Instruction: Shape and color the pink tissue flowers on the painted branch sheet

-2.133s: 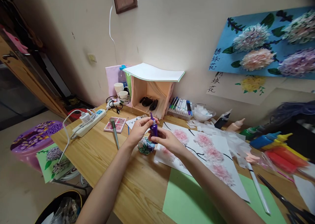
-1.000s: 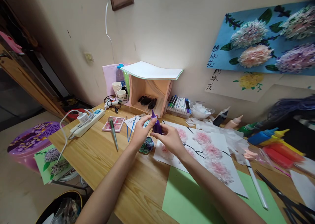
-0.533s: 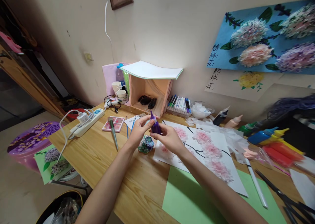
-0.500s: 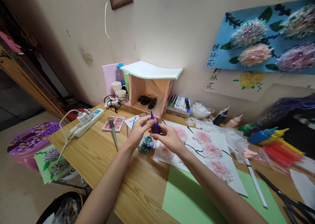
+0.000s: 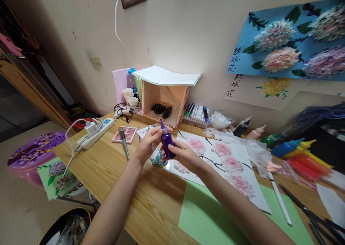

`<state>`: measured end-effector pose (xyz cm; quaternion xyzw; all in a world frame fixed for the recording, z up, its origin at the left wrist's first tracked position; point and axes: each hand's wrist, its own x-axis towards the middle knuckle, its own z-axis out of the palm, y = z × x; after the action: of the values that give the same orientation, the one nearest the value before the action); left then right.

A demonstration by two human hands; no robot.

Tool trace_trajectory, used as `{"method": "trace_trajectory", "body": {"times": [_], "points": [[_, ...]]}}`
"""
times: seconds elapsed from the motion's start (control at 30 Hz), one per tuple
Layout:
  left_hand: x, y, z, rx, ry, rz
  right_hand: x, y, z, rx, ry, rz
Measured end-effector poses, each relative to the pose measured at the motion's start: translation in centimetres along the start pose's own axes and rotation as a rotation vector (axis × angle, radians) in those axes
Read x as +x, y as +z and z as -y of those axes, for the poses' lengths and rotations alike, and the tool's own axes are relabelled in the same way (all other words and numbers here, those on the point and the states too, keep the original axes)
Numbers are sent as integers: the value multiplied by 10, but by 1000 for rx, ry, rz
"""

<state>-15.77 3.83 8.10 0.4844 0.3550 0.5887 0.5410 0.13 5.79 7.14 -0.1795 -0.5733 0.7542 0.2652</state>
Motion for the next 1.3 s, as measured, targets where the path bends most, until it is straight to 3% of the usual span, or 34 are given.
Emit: {"method": "trace_trajectory", "body": {"times": [0.1, 0.17, 0.23, 0.37, 0.47, 0.53, 0.63, 0.77, 0.87, 0.97, 1.1, 1.3], "points": [[0, 2, -3, 148, 92, -47, -1, 6, 3, -342, -161, -233], [-1, 4, -4, 225, 122, -41, -2, 8, 4, -478, -207, -278], [-2, 5, -6, 216, 138, -23, -2, 9, 4, -481, -209, -222], [4, 14, -15, 158, 145, 44, -5, 6, 14, -253, -224, -105], [16, 36, -29, 236, 162, 132, -18, -1, 29, -155, -246, -57], [26, 61, -36, 305, 151, 211, -37, -13, 40, -188, -264, -70], [41, 109, -36, 393, 98, 331, -76, -47, 54, -328, -328, -287], [54, 174, -16, 423, 101, 328, -145, -128, 67, -646, -437, -791], [57, 215, 0, 383, 97, 320, -191, -197, 71, -865, -372, -1191], [57, 246, 12, 377, 117, 336, -213, -248, 65, -873, -282, -1362], [60, 260, 22, 457, 132, 296, -209, -278, 45, -933, -154, -1423], [68, 246, 23, 476, 45, 282, -196, -280, 29, -1119, -15, -1507]]}}
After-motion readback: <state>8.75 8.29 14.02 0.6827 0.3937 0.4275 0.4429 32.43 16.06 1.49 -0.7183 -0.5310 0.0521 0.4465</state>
